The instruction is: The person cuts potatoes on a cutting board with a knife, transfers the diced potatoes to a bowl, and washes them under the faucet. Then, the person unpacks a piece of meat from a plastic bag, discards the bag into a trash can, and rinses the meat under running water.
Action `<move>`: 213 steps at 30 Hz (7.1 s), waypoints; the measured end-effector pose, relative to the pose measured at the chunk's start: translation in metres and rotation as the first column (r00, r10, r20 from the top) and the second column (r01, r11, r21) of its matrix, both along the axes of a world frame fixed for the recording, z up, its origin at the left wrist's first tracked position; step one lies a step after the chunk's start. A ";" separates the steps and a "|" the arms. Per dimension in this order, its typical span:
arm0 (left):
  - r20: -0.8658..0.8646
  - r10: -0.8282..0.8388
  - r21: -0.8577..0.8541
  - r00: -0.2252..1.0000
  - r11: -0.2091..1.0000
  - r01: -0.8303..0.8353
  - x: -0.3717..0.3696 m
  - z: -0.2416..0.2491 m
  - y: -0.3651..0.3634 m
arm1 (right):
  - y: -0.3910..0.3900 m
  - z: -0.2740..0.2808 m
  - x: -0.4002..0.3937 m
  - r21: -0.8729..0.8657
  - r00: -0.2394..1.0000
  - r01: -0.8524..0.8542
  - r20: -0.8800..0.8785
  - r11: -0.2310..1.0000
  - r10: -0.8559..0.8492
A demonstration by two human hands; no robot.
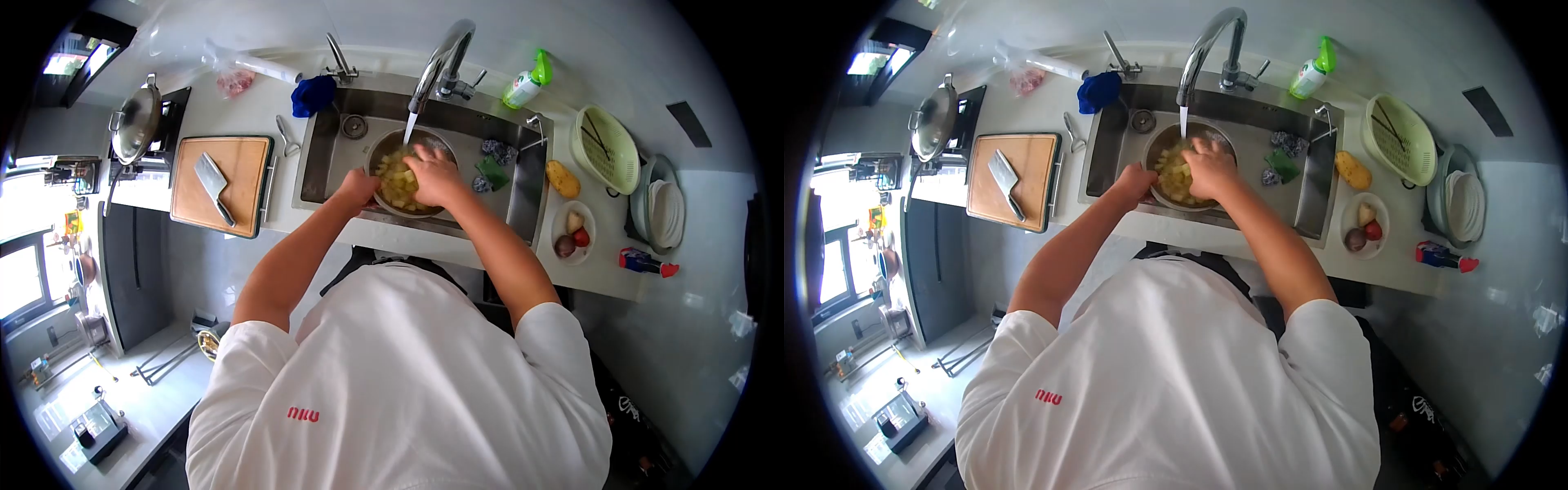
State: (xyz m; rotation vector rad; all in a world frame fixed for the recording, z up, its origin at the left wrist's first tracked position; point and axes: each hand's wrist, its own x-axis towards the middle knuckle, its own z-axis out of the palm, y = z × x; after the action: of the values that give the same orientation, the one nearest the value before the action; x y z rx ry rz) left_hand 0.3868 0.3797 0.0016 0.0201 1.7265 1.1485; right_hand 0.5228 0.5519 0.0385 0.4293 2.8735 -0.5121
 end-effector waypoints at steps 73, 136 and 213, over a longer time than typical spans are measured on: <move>-0.192 -0.172 -0.053 0.966 0.985 0.164 -0.025 0.005 0.036 | 0.033 -0.062 0.046 -0.826 0.503 0.558 0.415 -0.082 -0.758; -0.850 -0.472 -0.120 0.235 0.607 0.785 0.131 0.009 0.139 | 0.095 0.125 0.101 -0.358 0.440 0.891 0.525 0.280 -0.728; -0.801 -0.081 0.352 0.593 0.738 0.576 0.159 0.009 0.184 | 0.102 0.185 0.028 -0.127 0.556 0.799 0.527 0.588 -0.642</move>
State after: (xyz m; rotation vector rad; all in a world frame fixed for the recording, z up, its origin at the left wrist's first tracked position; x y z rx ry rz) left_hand 0.5458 0.5637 0.0102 1.3674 1.8219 1.4199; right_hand 0.5504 0.6540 0.2231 1.4992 1.9759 -0.9024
